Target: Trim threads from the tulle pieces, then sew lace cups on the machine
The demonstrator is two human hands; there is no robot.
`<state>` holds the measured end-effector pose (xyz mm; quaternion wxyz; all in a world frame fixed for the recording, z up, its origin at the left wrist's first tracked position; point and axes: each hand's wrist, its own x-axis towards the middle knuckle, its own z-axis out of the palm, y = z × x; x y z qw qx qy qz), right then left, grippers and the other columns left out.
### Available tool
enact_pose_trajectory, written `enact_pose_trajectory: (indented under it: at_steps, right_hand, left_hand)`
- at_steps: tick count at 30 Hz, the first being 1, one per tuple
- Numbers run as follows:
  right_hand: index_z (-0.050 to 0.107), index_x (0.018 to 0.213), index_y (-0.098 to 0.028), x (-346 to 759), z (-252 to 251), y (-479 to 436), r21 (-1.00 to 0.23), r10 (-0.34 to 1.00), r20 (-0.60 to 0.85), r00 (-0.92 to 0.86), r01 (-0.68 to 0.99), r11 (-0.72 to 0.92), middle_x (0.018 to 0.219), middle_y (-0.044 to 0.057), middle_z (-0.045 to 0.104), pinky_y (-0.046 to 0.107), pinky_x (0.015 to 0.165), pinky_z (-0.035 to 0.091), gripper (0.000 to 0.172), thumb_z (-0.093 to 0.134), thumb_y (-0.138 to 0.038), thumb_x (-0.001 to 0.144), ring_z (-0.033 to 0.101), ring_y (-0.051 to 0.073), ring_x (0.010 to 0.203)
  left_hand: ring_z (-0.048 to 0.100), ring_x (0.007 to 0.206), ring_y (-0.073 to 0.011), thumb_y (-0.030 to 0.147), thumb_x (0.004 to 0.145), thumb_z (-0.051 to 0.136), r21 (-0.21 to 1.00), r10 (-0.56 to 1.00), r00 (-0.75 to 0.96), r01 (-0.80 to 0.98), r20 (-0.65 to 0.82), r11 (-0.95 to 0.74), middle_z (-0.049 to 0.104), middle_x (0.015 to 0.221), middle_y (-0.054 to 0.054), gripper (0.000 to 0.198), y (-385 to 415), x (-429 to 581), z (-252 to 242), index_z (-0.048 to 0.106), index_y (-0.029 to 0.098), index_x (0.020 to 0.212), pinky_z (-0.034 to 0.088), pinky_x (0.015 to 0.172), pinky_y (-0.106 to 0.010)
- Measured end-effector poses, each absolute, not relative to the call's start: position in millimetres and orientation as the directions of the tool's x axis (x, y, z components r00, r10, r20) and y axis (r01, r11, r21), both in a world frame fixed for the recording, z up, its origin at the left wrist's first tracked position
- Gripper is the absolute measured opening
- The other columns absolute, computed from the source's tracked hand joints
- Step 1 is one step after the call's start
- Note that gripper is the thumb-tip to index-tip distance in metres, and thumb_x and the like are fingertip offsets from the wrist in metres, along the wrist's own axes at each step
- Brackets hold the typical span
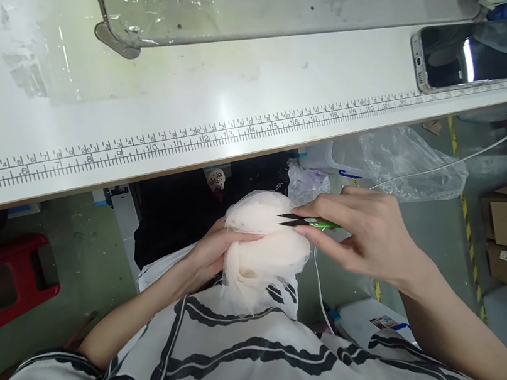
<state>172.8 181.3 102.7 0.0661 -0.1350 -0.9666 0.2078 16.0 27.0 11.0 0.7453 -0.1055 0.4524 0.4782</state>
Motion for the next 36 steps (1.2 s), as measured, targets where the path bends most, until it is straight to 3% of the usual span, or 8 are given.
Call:
enact_pose_trajectory:
  at_steps: [7,15,30,33,36]
  right_hand:
    - [0.066,0.095,-0.022,168.6,100.7,180.4,-0.443,0.288,0.063,-0.955,0.232,0.866,0.074,-0.003,0.071,0.029,0.059,0.035,0.014,0.058,-0.033,0.093,0.049,0.010,0.047]
    - [0.066,0.094,-0.021,168.6,101.3,180.7,-0.443,0.273,0.076,-0.959,0.213,0.871,0.070,-0.004,0.068,0.029,0.057,0.033,0.013,0.059,-0.032,0.093,0.045,0.010,0.046]
    - [0.066,0.094,-0.023,167.8,97.3,180.6,-0.426,0.263,0.086,-0.961,0.203,0.882,0.069,-0.005,0.068,0.029,0.057,0.035,0.013,0.056,-0.032,0.095,0.047,0.009,0.048]
    - [0.067,0.091,-0.023,166.9,94.8,177.9,-0.489,0.325,0.130,-0.937,0.225,0.843,0.069,-0.005,0.069,0.028,0.057,0.038,0.010,0.059,-0.029,0.093,0.053,0.009,0.050]
    - [0.066,0.093,-0.021,168.7,90.2,174.1,-0.643,0.555,0.135,-0.821,0.353,0.680,0.076,-0.002,0.069,0.024,0.056,0.040,0.007,0.065,-0.028,0.090,0.055,0.009,0.057]
  left_hand:
    - [0.073,0.091,-0.0282,0.013,0.062,0.087,0.275,0.616,0.140,-0.803,-0.775,0.528,0.077,0.101,-0.011,0.061,26.3,15.1,11.8,0.068,0.014,0.119,0.060,0.079,-0.034]
    - [0.073,0.085,-0.0230,0.011,0.062,0.086,0.276,0.637,0.136,-0.819,-0.759,0.503,0.078,0.098,-0.006,0.059,26.1,15.9,10.4,0.069,0.018,0.118,0.061,0.077,-0.031]
    - [0.073,0.089,-0.0281,0.013,0.059,0.088,0.262,0.603,0.133,-0.813,-0.786,0.520,0.078,0.098,-0.010,0.065,26.1,16.2,11.5,0.067,0.016,0.121,0.060,0.078,-0.034]
    - [0.073,0.088,-0.0274,0.011,0.057,0.088,0.259,0.586,0.111,-0.820,-0.803,0.511,0.078,0.096,-0.009,0.067,26.0,16.2,11.6,0.067,0.017,0.120,0.061,0.079,-0.034]
    - [0.073,0.089,-0.0277,0.009,0.055,0.088,0.236,0.562,0.107,-0.832,-0.820,0.502,0.078,0.096,-0.008,0.066,25.7,14.6,9.7,0.067,0.016,0.117,0.061,0.081,-0.036]
